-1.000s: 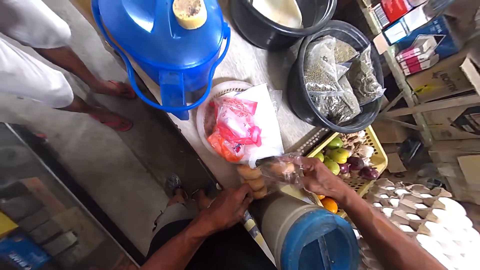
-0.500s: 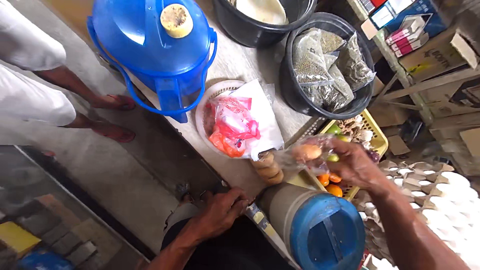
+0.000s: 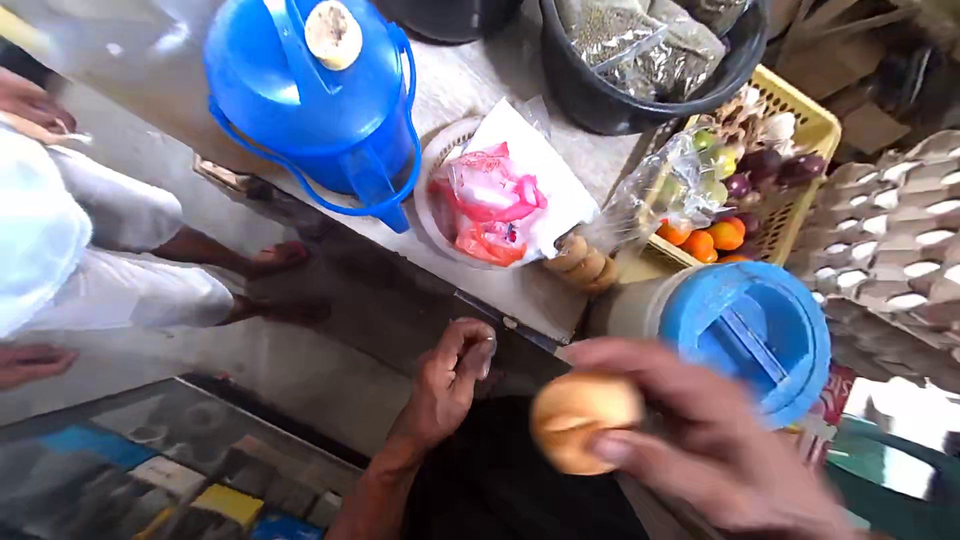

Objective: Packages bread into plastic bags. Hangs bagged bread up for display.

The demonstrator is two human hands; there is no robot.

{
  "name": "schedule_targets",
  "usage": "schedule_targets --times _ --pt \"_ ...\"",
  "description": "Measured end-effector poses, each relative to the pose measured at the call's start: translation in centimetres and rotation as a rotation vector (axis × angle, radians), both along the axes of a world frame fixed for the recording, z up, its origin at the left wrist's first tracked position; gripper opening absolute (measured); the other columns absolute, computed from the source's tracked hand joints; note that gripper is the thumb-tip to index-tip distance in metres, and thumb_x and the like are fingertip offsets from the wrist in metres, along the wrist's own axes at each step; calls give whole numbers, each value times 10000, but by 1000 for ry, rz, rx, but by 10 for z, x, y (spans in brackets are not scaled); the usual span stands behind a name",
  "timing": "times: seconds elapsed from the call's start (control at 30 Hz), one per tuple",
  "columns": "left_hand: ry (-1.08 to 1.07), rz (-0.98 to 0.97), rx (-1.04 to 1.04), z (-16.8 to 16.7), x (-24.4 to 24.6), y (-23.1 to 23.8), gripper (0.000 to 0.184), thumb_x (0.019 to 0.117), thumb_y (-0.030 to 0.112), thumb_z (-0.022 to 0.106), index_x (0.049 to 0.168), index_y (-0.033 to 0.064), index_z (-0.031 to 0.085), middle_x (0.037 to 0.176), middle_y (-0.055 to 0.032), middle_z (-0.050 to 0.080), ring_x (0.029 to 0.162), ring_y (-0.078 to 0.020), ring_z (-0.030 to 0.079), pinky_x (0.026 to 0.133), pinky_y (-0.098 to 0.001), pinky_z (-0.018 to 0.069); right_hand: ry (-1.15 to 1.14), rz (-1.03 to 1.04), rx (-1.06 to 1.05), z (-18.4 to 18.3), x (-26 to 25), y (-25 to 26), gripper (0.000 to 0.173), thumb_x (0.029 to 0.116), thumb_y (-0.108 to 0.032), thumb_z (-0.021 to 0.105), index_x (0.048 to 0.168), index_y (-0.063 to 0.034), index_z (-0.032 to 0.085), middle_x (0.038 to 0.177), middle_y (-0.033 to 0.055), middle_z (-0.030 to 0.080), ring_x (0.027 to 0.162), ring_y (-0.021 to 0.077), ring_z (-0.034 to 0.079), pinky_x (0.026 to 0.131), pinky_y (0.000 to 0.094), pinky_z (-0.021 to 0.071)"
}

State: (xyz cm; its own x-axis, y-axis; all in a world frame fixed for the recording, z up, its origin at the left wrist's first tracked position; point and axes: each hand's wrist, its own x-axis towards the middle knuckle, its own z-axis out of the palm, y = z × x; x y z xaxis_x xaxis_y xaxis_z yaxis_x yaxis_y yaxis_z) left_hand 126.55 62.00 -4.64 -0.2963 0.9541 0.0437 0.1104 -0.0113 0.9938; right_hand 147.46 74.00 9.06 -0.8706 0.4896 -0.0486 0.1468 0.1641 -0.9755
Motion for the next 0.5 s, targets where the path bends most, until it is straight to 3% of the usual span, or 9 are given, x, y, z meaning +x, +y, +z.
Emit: schedule_targets --times 0.07,0.17,0.27,0.37,0.43,0.5 --pt "78 -21 29 6 -13 -7 194 1050 108 532 1071 -48 644 914 -52 679 759 -36 628 693 -211 558 -18 42 -233 -66 -22 -33 493 1009 -247 625 1426 3 540 1245 91 686 1017 86 690 831 265 606" --pt "275 -78 41 13 -31 -24 200 1055 117 534 1073 -30 668 946 -88 708 812 -53 660 751 -206 570 1 51 -449 -126 -51 -58 514 1012 -242 615 1444 15 507 1220 74 689 897 82 698 666 261 606" --pt "415 -94 24 13 -49 -43 222 1056 135 534 1075 -22 690 925 -101 725 821 -76 682 771 -225 577 30 55 -582 -138 -69 -68 589 1019 -235 591 1521 8 402 1214 62 684 875 103 704 645 270 610" --pt "406 -113 9 10 -59 -61 214 1054 126 537 1083 -24 687 905 -92 714 792 -70 666 742 -218 572 35 -6 -692 -143 -76 -76 668 1027 -213 569 1597 -30 273 1227 91 683 844 156 722 617 293 620" --pt "385 -108 -9 5 -60 -69 209 1052 118 537 1082 -27 684 903 -90 707 779 -69 658 734 -218 569 -4 -85 -740 -142 -82 -83 631 1036 -187 553 1597 -47 299 1260 98 669 843 168 727 615 300 627" --pt "378 -87 -44 -2 -58 -76 213 1052 123 532 1080 -20 687 907 -87 708 780 -72 660 736 -225 571 -68 -217 -792 -138 -88 -94 534 1041 -166 547 1544 -45 410 1229 103 684 817 181 733 596 307 630"
